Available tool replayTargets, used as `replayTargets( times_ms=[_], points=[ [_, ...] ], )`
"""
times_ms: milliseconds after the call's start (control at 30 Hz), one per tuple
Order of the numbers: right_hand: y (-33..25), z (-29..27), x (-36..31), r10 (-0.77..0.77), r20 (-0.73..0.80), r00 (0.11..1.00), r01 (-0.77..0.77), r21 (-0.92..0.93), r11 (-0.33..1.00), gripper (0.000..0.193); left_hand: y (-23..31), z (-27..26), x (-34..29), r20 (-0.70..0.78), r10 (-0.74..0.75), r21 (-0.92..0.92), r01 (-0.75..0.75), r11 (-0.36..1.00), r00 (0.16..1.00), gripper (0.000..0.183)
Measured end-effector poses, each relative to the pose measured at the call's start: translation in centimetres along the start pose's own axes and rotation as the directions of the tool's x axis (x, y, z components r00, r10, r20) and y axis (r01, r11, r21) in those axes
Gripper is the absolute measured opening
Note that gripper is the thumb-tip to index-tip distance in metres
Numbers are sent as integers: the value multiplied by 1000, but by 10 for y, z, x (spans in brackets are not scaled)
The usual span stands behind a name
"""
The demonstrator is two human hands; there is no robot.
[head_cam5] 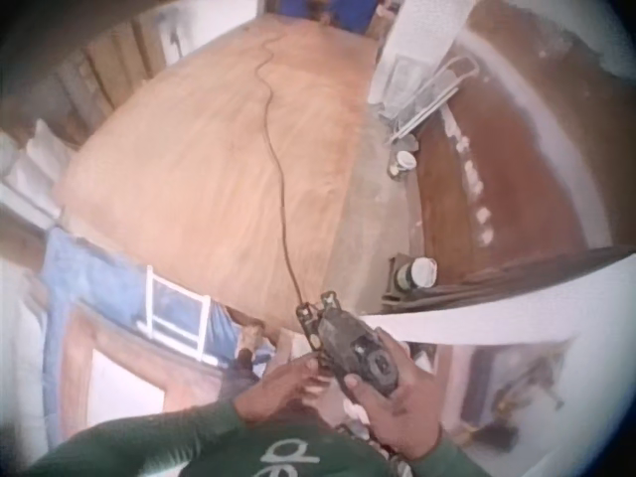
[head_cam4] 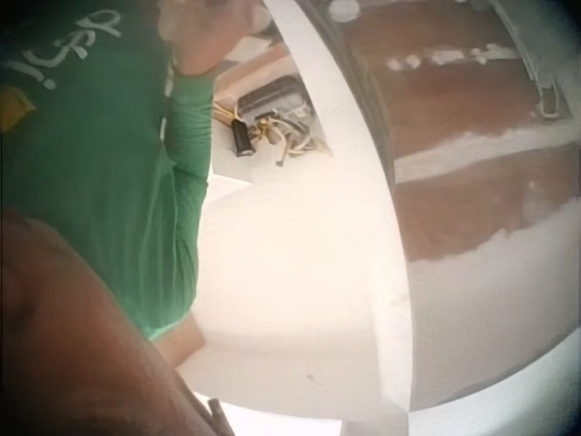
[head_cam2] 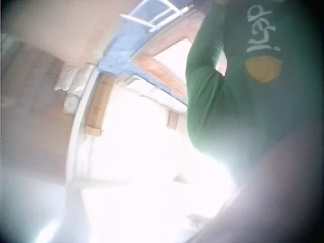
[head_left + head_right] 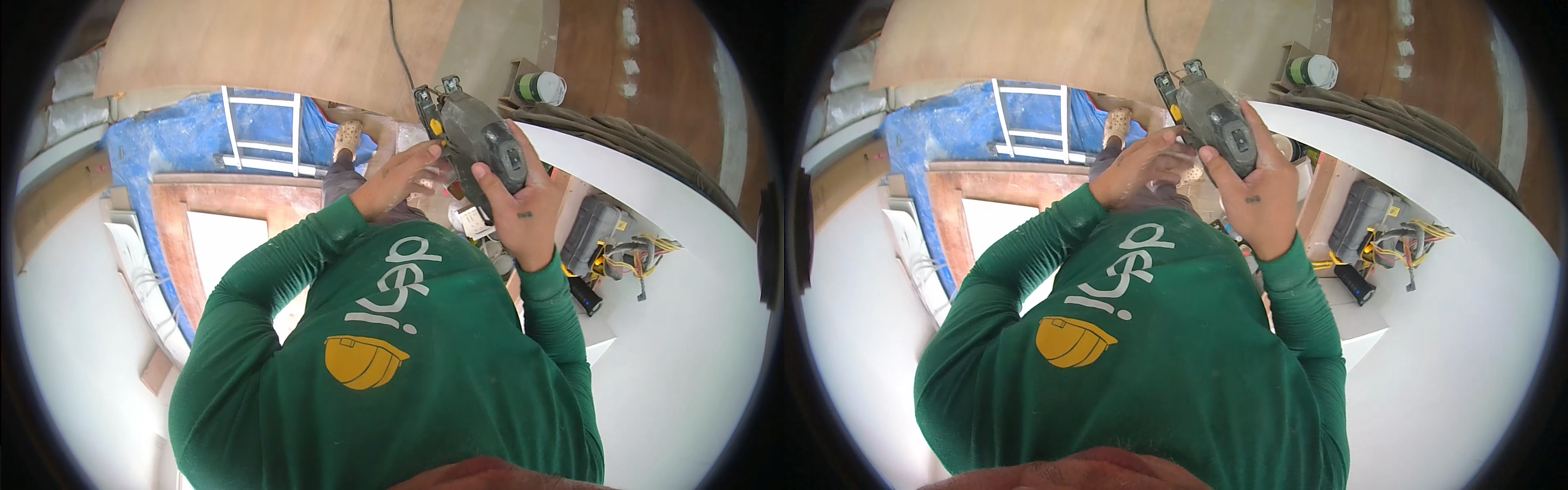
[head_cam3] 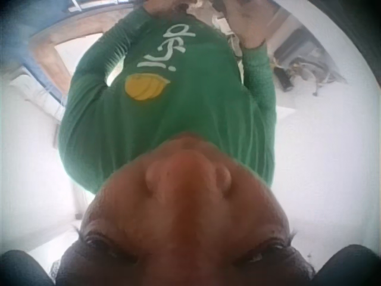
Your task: The person moves around a construction site, handling a large sheet of plywood and a jigsaw. They adjust the jigsaw and prepare to cut the plywood while other workers are present.
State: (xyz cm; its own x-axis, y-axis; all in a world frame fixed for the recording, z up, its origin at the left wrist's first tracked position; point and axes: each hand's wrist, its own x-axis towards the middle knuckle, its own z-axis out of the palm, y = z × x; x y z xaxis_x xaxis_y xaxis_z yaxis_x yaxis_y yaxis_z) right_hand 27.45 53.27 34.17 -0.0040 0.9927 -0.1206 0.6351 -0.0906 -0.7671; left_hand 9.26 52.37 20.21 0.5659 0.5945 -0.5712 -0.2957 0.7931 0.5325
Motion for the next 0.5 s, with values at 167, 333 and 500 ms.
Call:
replayTargets(
  times_ms=[167, 333, 500],
  points=[
    [-9, 26, -21, 69, 120, 990, -64, -48, 997, 70, -26, 8, -4, -33, 132, 23, -131, 991, 991, 89],
    [1, 49, -30, 12, 317, 948, -59, 138, 989, 93, -40, -15, -33, -94, 134, -86, -142, 986, 987, 74],
    [22, 78, -33, 165, 543, 824, -396, 342, 852, 113, -48, -44, -40, -143, 193, -16, -197, 980, 971, 74]
  ],
)
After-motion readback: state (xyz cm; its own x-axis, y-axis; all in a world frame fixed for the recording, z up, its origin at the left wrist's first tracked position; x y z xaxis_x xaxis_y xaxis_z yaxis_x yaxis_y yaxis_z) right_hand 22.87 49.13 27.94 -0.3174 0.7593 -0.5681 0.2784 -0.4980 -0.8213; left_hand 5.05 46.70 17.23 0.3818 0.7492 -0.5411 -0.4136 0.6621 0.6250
